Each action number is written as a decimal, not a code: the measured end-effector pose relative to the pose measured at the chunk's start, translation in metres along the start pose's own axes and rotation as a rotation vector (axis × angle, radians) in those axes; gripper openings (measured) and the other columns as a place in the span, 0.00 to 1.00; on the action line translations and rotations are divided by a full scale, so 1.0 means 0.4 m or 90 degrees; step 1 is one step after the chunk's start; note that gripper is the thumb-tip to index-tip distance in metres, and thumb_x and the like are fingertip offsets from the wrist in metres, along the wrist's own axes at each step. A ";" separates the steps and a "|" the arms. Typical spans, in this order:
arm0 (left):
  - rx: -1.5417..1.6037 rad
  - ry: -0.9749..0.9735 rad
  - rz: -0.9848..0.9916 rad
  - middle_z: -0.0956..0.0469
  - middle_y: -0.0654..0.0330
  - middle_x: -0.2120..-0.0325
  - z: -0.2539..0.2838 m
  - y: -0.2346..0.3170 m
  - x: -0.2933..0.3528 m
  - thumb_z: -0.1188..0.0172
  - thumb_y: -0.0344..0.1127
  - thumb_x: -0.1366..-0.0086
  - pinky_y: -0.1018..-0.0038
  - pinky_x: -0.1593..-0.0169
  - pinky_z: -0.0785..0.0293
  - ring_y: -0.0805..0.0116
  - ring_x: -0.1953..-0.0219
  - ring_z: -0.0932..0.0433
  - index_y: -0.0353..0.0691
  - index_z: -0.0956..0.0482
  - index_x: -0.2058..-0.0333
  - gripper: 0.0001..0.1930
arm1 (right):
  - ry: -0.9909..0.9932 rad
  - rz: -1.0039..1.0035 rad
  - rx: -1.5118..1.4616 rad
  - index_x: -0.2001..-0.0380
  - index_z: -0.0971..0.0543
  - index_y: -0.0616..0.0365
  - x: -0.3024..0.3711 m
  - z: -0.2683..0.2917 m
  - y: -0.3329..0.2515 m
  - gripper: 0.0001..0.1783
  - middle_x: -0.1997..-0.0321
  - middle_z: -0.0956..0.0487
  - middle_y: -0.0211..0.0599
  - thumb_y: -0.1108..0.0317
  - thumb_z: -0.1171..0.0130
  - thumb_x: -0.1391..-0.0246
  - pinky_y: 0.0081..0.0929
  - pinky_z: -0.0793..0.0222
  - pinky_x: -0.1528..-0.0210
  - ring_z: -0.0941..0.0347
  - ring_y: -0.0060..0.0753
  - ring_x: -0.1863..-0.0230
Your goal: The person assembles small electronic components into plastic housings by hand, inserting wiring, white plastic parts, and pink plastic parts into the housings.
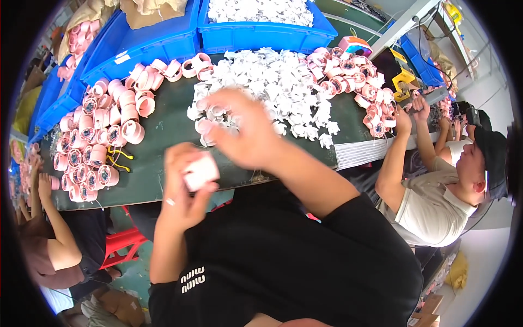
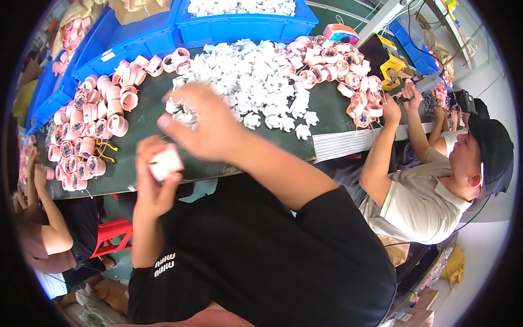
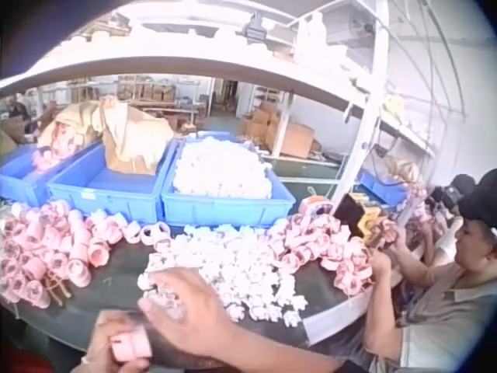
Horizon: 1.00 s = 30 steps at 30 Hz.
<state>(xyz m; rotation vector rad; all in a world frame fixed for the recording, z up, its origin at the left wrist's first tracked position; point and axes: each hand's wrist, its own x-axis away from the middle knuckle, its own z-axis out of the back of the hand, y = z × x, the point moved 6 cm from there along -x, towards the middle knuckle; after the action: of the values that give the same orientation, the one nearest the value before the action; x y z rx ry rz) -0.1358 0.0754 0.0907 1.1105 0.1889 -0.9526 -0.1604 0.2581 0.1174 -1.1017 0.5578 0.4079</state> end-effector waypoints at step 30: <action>-0.569 0.516 0.162 0.17 0.50 0.63 0.670 -0.212 0.087 0.39 0.34 0.32 0.60 0.54 0.24 0.55 0.59 0.20 0.35 0.18 0.56 0.10 | 0.227 -0.225 -0.276 0.51 0.20 0.65 0.109 0.274 0.038 0.11 0.69 0.17 0.34 0.75 0.47 0.32 0.17 0.29 0.68 0.26 0.18 0.73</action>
<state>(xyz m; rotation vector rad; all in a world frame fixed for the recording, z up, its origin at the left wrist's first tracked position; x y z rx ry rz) -0.2603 -0.1740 0.1404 0.5895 1.0016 -0.0791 -0.1106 0.3662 0.1172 -1.6765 0.5849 0.0166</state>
